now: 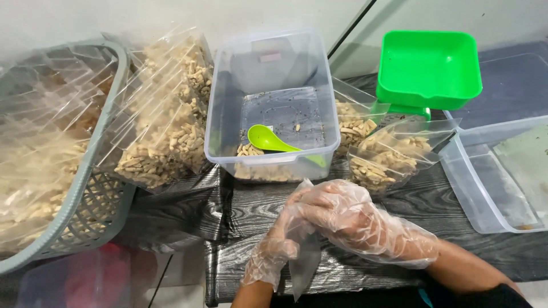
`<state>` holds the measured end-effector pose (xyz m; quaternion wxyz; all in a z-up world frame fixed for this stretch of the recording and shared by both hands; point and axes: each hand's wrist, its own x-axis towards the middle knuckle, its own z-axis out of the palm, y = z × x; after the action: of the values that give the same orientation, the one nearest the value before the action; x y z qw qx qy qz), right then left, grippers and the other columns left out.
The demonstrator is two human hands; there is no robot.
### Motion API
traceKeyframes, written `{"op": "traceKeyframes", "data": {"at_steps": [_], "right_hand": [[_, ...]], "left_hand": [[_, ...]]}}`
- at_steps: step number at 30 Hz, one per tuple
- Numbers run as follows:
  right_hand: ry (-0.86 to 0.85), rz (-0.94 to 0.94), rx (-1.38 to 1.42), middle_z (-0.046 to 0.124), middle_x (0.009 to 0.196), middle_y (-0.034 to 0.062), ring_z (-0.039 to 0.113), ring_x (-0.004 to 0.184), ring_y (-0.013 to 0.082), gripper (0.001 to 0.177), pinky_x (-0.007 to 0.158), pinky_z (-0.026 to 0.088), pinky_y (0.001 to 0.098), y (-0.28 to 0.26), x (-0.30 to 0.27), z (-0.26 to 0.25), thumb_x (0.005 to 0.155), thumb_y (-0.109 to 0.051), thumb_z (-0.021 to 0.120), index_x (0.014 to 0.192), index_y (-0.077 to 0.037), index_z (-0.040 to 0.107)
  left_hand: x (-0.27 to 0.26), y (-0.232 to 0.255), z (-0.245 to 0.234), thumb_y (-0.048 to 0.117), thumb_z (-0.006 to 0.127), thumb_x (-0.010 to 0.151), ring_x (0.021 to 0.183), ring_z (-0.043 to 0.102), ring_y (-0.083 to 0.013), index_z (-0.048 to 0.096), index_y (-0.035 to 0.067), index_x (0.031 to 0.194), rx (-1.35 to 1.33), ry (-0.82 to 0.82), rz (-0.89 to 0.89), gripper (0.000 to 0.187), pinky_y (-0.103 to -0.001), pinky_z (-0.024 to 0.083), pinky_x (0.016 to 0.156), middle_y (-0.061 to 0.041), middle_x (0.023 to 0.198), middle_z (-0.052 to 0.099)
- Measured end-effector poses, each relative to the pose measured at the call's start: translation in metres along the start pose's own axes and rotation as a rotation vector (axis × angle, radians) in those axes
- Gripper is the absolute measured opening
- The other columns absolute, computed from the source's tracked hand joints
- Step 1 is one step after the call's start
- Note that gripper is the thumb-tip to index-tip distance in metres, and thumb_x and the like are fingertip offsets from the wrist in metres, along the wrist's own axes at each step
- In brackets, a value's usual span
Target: Packaging small snack items into plastic bags and weighing them on a scale.
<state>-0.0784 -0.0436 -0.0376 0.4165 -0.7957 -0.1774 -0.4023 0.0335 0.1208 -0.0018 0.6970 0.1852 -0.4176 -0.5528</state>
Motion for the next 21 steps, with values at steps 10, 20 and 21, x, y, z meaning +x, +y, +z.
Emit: {"op": "traceKeyframes", "data": {"at_steps": [10, 20, 21], "right_hand": [[-0.391, 0.105, -0.161, 0.068, 0.104, 0.0076, 0.067, 0.091, 0.0271, 0.049, 0.082, 0.054, 0.0386, -0.073, 0.083, -0.048, 0.103, -0.04, 0.029, 0.121, -0.016, 0.067], [-0.233, -0.025, -0.728, 0.06, 0.141, 0.0175, 0.061, 0.126, 0.0345, 0.051, 0.109, 0.053, 0.0498, -0.057, 0.095, -0.039, 0.101, -0.022, 0.064, 0.148, -0.011, 0.049], [-0.235, -0.023, -0.725, 0.06, 0.141, 0.0175, 0.061, 0.126, 0.0345, 0.051, 0.109, 0.053, 0.0498, -0.049, 0.101, -0.034, 0.101, -0.022, 0.064, 0.148, -0.011, 0.049]], "left_hand": [[0.002, 0.037, 0.026, 0.024, 0.094, 0.056, 0.119, 0.059, -0.0269, 0.051, 0.015, 0.138, 0.352, 0.509, -0.157, 0.093, -0.042, 0.056, 0.097, -0.015, 0.133, 0.056], [0.007, 0.077, 0.044, 0.07, 0.072, 0.069, 0.08, 0.072, -0.0182, 0.048, 0.02, 0.139, 1.055, 0.733, -0.063, 0.09, -0.034, 0.063, 0.075, -0.005, 0.099, 0.07], [0.008, 0.081, 0.04, 0.07, 0.072, 0.069, 0.08, 0.072, -0.0182, 0.048, 0.02, 0.139, 1.053, 0.736, -0.066, 0.09, -0.034, 0.063, 0.075, -0.005, 0.099, 0.07]]}}
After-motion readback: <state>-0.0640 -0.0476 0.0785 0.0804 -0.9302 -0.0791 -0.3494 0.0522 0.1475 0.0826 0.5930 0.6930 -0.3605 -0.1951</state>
